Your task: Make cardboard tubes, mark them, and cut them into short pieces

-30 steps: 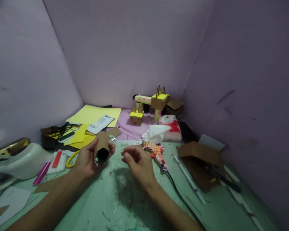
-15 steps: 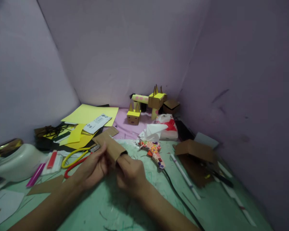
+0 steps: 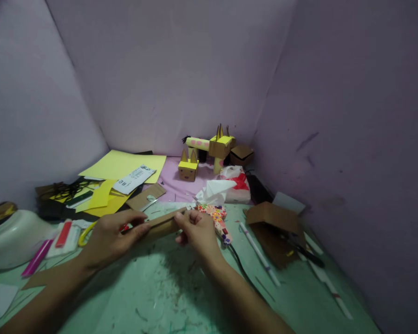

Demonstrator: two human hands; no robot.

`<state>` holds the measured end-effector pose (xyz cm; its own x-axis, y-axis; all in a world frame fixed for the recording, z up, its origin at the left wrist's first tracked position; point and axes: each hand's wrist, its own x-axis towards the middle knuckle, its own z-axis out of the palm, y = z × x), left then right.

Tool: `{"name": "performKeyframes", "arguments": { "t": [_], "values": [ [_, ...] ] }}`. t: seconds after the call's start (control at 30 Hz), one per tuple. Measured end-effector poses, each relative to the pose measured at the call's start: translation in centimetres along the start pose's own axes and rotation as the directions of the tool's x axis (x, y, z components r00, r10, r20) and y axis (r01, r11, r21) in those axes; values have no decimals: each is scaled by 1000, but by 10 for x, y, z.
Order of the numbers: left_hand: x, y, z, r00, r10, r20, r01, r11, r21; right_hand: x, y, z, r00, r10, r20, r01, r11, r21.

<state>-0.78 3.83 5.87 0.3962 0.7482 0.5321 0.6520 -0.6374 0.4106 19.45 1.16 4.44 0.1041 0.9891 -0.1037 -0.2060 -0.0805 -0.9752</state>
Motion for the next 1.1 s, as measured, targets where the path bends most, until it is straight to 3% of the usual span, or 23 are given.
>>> {"name": "performKeyframes", "arguments": {
  "t": [0.17, 0.3, 0.47, 0.6, 0.8, 0.93, 1.1],
  "values": [
    [-4, 12, 0, 956, 36, 292, -19, 998, -62, -6, 0, 2, 984, 86, 156, -70, 992, -100],
    [-4, 18, 0, 933, 8, 360, 19, 997, -72, -12, 6, 6, 936, 155, 315, -110, 982, -154],
    [-5, 23, 4, 886, -31, 463, 74, 994, -75, -18, 18, 12, 924, 176, 341, -139, 982, -130],
    [-7, 32, 2, 844, -79, 530, 85, 996, 13, -18, 24, 12, 896, 200, 396, -192, 980, -59],
    [-10, 42, -7, 728, -115, 676, 120, 992, 39, -27, 31, 12, 900, 198, 389, -208, 978, -18],
    [-11, 41, -7, 738, -3, 675, 89, 992, -92, -35, 27, 8, 915, 177, 362, -205, 978, 40],
    [-16, 40, 1, 780, 68, 623, 56, 983, -177, -39, 28, 1, 937, 143, 319, -166, 985, 46]
  ]
}}
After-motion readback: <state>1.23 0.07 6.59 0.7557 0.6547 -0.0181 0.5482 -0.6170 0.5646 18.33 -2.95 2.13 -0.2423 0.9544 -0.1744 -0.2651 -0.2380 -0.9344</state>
